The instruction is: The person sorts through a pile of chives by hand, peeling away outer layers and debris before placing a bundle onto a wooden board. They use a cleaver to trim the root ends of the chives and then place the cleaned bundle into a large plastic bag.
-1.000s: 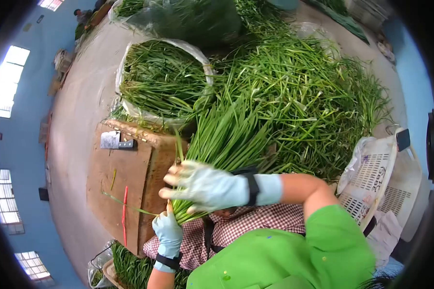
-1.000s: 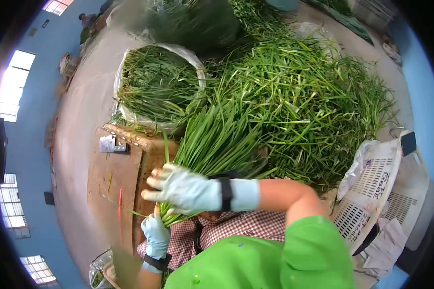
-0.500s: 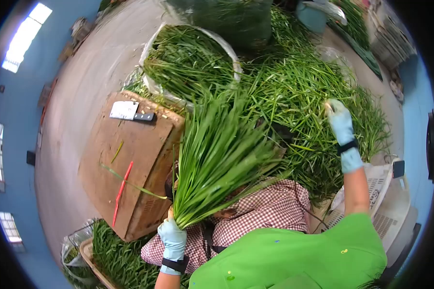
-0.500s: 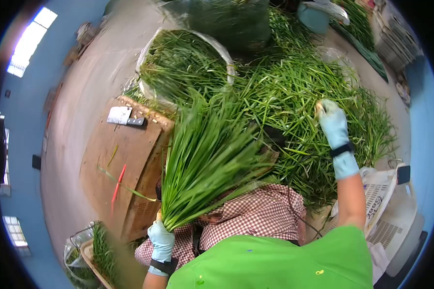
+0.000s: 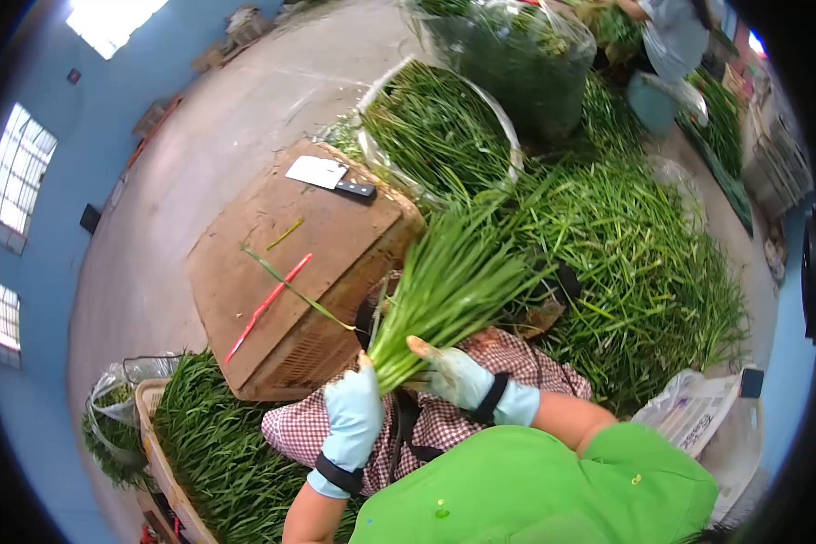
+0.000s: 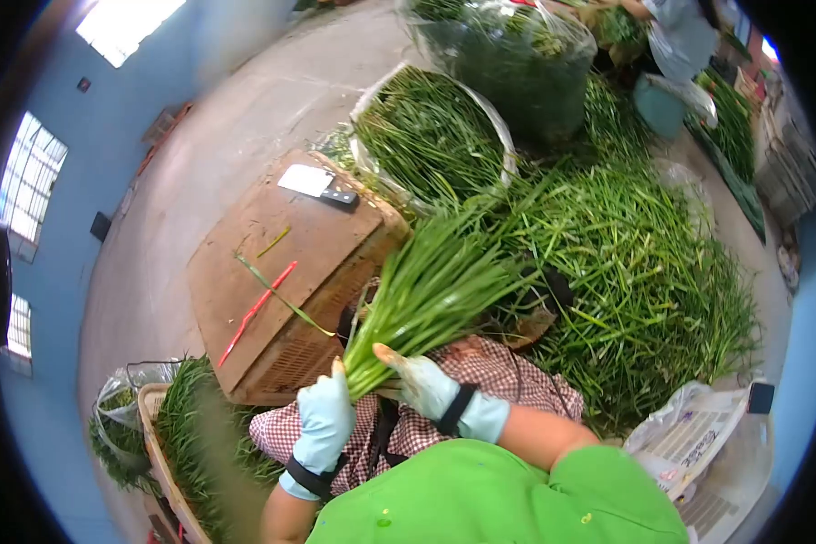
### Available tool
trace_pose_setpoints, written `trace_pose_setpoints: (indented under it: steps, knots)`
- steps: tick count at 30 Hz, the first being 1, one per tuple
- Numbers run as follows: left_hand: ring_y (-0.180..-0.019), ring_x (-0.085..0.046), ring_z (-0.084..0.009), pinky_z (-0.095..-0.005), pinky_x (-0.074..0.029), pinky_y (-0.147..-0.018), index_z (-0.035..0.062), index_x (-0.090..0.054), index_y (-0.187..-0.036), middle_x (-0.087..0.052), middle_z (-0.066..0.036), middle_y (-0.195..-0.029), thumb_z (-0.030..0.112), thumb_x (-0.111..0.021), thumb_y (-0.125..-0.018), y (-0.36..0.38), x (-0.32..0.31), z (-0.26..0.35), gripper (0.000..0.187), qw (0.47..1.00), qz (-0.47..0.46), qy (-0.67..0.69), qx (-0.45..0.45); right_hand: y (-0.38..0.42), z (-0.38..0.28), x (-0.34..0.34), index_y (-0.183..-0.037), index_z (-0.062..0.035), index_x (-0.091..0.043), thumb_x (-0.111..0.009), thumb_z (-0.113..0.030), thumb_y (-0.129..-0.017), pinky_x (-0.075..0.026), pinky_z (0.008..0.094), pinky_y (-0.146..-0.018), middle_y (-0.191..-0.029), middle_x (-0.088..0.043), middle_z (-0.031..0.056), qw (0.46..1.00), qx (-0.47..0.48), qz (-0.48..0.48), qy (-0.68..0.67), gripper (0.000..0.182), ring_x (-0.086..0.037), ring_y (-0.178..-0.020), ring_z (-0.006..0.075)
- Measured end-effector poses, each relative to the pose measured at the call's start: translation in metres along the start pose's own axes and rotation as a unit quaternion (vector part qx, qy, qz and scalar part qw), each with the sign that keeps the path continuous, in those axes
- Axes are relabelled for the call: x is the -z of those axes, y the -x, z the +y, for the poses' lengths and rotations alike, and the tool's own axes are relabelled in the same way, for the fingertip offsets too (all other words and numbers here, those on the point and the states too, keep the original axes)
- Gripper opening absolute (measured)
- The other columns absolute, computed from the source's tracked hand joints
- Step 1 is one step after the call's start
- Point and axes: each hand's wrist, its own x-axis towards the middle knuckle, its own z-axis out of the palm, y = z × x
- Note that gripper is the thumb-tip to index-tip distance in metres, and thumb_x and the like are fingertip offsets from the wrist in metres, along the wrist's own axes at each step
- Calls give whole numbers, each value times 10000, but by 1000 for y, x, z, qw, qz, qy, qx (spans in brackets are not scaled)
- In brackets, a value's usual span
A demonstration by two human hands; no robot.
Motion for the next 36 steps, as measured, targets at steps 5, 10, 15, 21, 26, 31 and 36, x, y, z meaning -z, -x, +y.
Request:
trace_pose_setpoints:
  steps: [5, 10, 15, 21, 26, 31, 36]
  knots:
    - [-507, -478, -166, -315, -373, -490, -33, -474, -1146, -467, -24, -607, 97, -464, -770, 27, -9, 29, 398, 998, 25, -59, -30, 17, -13, 26, -1162, -102, -470, -639, -266, -793, -471, 393, -832, -1117, -544, 55, 974, 123, 157, 106, 438, -531, -1005, 199]
    - [-849, -550, -310, -398, -432, -759, -128, -344, -1206, -538, -201, -967, 326, -662, -681, 31, 6, 28, 763, 966, 1, 233, -107, 23, -19, 37, -1125, -24, -505, -641, -148, -795, -452, 255, -787, -1046, -574, 39, 967, 196, 132, 93, 378, -553, -901, 149]
    - [-1072, -477, -356, -372, -375, -920, -70, -424, -1158, -476, -250, -1162, 436, -654, -721, -18, 17, -17, 707, 866, -129, 480, 50, 13, -25, 47, -1141, -25, -486, -661, -187, -778, -457, 298, -811, -1049, -572, 61, 953, 148, 198, 174, 435, -552, -924, 169]
    - [-1055, -503, -326, -357, -412, -875, -79, -277, -1272, -472, -272, -1159, 510, -608, -744, -76, -11, 10, 858, 798, -131, 562, 174, 10, -43, 43, -1119, -26, -507, -652, -186, -785, -454, 281, -787, -1022, -584, 46, 957, 106, 161, 216, 398, -561, -889, 161]
    - [-1067, -511, -329, -350, -391, -903, -44, -207, -1310, -511, -246, -1135, 512, -654, -689, -69, -3, 29, 946, 758, -160, 616, 140, 2, -35, 41, -1086, 6, -508, -581, -164, -834, -513, 312, -716, -963, -600, 87, 958, 189, 132, 168, 313, -600, -817, 181]
    - [-880, -570, -148, -284, -457, -780, -4, -466, -1142, -585, -88, -1024, 191, -704, -730, -75, -2, 39, 514, 576, -172, 799, 32, 6, -38, 42, -1133, -14, -491, -559, -132, -843, -496, 334, -812, -1044, -581, 92, 991, 109, 76, 32, 320, -584, -903, 195]
    - [-885, -571, -163, -291, -460, -788, 9, -429, -1194, -575, -87, -1044, 134, -700, -722, -66, 30, 35, 559, 549, -204, 810, 35, 27, -46, 19, -1171, -36, -480, -604, -211, -820, -483, 313, -807, -1072, -574, 65, 978, 149, 42, 143, 411, -570, -939, 176]
